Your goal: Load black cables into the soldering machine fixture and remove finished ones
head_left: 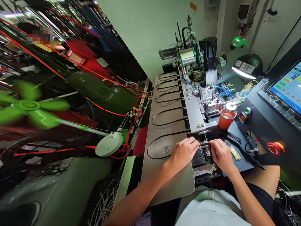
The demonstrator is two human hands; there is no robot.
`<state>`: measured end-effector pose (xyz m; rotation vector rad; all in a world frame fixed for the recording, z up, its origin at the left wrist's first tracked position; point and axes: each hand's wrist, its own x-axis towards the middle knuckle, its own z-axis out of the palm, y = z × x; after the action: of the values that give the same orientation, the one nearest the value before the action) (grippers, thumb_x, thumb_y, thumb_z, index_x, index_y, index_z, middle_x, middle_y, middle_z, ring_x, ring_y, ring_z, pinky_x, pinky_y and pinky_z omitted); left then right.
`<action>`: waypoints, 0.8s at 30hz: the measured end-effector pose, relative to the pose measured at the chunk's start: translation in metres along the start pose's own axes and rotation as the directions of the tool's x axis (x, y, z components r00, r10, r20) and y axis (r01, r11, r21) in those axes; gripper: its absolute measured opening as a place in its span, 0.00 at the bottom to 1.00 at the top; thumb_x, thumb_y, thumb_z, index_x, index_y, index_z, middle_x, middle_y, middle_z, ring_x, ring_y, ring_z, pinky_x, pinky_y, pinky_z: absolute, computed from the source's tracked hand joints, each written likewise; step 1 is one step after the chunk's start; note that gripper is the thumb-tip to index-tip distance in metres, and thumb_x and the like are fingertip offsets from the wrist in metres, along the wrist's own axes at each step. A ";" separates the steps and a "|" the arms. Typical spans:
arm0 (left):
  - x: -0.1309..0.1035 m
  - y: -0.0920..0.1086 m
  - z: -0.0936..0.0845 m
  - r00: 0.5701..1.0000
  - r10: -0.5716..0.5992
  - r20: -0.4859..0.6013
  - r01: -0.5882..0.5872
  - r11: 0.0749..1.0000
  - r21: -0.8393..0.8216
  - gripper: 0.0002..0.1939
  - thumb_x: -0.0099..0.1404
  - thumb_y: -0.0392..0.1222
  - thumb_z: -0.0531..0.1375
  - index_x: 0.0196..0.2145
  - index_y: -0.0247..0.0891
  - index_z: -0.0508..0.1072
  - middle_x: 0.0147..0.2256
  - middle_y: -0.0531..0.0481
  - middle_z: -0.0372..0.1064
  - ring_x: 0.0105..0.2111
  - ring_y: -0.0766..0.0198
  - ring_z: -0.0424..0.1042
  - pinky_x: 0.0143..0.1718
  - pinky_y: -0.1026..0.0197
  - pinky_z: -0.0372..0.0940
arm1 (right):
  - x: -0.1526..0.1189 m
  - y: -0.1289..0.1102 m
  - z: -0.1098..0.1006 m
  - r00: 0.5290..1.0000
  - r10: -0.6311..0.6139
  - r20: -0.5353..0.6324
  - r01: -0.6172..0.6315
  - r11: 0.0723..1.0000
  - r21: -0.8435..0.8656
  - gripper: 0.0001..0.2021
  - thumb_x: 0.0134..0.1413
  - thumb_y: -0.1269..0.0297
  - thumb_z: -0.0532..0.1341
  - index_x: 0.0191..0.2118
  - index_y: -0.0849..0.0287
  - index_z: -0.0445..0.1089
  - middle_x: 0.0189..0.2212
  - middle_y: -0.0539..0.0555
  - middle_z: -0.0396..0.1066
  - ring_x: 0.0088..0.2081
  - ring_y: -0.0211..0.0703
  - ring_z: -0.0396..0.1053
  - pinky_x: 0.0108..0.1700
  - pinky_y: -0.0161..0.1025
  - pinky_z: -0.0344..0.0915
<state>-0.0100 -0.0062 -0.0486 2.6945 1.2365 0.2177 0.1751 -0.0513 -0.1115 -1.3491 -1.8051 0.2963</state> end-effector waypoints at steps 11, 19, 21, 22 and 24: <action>0.001 0.001 -0.003 0.999 0.013 0.030 -0.014 1.000 0.017 0.09 0.67 0.41 0.54 0.32 0.38 0.71 0.33 0.51 0.68 0.32 0.65 0.68 0.32 0.64 0.61 | -0.005 -0.008 -0.005 0.993 0.085 -0.082 -0.079 0.994 0.071 0.08 0.58 0.74 0.50 0.37 0.58 0.65 0.28 0.51 0.65 0.28 0.38 0.63 0.30 0.35 0.60; 0.001 0.002 -0.003 0.999 0.017 0.045 -0.019 0.999 0.049 0.10 0.68 0.41 0.53 0.31 0.38 0.70 0.33 0.52 0.68 0.32 0.65 0.68 0.32 0.63 0.60 | -0.006 -0.006 0.000 0.994 0.083 -0.077 -0.077 0.994 0.075 0.08 0.58 0.73 0.50 0.38 0.58 0.65 0.29 0.51 0.66 0.28 0.38 0.63 0.31 0.35 0.60; 0.001 0.003 -0.005 0.998 0.008 0.057 -0.011 0.999 0.052 0.10 0.68 0.41 0.53 0.31 0.38 0.70 0.33 0.52 0.68 0.33 0.65 0.69 0.32 0.63 0.60 | -0.007 -0.007 0.000 0.994 0.079 -0.072 -0.074 0.995 0.072 0.08 0.58 0.73 0.50 0.38 0.58 0.65 0.28 0.51 0.66 0.28 0.38 0.64 0.31 0.34 0.60; 0.001 0.003 -0.005 0.998 0.004 0.062 -0.008 0.999 0.054 0.10 0.68 0.42 0.53 0.31 0.38 0.70 0.33 0.52 0.68 0.33 0.65 0.69 0.32 0.63 0.60 | -0.007 -0.007 -0.001 0.995 0.076 -0.069 -0.072 0.995 0.070 0.08 0.59 0.73 0.50 0.37 0.59 0.65 0.28 0.51 0.66 0.28 0.38 0.63 0.31 0.34 0.60; 0.001 0.002 -0.006 0.997 0.001 0.071 -0.005 0.998 0.058 0.11 0.68 0.42 0.52 0.31 0.38 0.70 0.33 0.52 0.69 0.33 0.65 0.69 0.32 0.63 0.60 | -0.007 -0.008 -0.002 0.995 0.071 -0.068 -0.067 0.996 0.064 0.08 0.59 0.73 0.50 0.37 0.59 0.65 0.28 0.51 0.66 0.28 0.37 0.63 0.31 0.34 0.61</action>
<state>-0.0089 -0.0056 -0.0422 2.7273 1.2369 0.0874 0.1717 -0.0605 -0.1090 -1.3638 -1.6803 0.3348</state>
